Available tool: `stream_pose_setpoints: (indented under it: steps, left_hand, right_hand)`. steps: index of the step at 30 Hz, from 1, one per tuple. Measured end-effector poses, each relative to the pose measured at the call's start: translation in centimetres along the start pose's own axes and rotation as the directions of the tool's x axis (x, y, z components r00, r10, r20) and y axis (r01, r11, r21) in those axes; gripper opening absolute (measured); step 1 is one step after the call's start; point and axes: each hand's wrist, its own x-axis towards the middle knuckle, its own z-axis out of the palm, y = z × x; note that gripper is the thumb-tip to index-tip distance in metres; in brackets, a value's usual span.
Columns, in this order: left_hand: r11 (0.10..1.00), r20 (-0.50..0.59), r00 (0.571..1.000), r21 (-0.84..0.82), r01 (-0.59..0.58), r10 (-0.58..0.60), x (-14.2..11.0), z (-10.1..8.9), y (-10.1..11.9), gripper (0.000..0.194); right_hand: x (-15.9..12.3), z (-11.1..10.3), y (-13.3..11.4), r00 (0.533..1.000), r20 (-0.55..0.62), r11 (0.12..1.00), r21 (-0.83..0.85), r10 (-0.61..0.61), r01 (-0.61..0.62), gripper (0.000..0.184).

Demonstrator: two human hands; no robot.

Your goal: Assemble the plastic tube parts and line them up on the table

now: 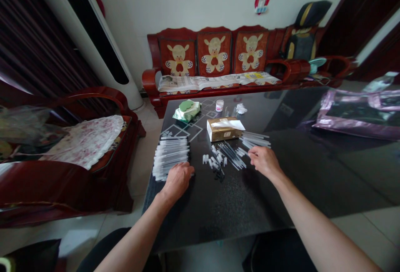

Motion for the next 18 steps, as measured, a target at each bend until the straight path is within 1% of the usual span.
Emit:
stream_pose_setpoints:
  steps: [3,6,9,11,13,16,18]
  left_hand:
    - [1.0,-0.002,1.0,-0.02,0.017,-0.017,-0.1,-0.2,0.0,0.023]
    - [0.998,-0.017,0.999,-0.058,0.028,-0.029,-0.2,-0.2,0.2,0.028]
    - [0.995,-0.023,0.999,-0.099,0.032,-0.034,-0.2,-0.1,0.6,0.031]
    - [0.992,-0.022,0.999,-0.12,0.034,-0.037,-0.2,-0.1,0.7,0.03]
    - [0.989,-0.045,0.998,-0.147,0.025,-0.032,-0.2,-0.1,0.7,0.029]
    - [0.967,-0.156,0.988,-0.251,-0.036,-0.004,-0.1,-0.1,1.0,0.025]
    - [0.921,-0.246,0.969,-0.377,-0.097,0.002,0.0,0.0,1.4,0.019]
  right_hand:
    - [0.3,-1.0,1.0,0.996,-0.052,0.963,-0.259,0.067,-0.078,0.021]
    - [0.5,-1.3,1.6,0.992,-0.004,0.912,-0.393,0.124,-0.115,0.019]
    - [0.5,-0.9,1.7,0.984,0.065,0.889,-0.441,0.166,-0.121,0.016]
    - [0.5,-0.7,1.6,0.981,0.086,0.874,-0.473,0.176,-0.115,0.016]
    - [0.4,-0.5,1.4,0.98,0.093,0.86,-0.499,0.176,-0.107,0.016]
    - [0.6,-0.5,1.1,0.984,0.083,0.861,-0.5,0.156,-0.094,0.017]
    - [0.5,-0.3,0.7,0.992,0.061,0.886,-0.458,0.114,-0.073,0.017]
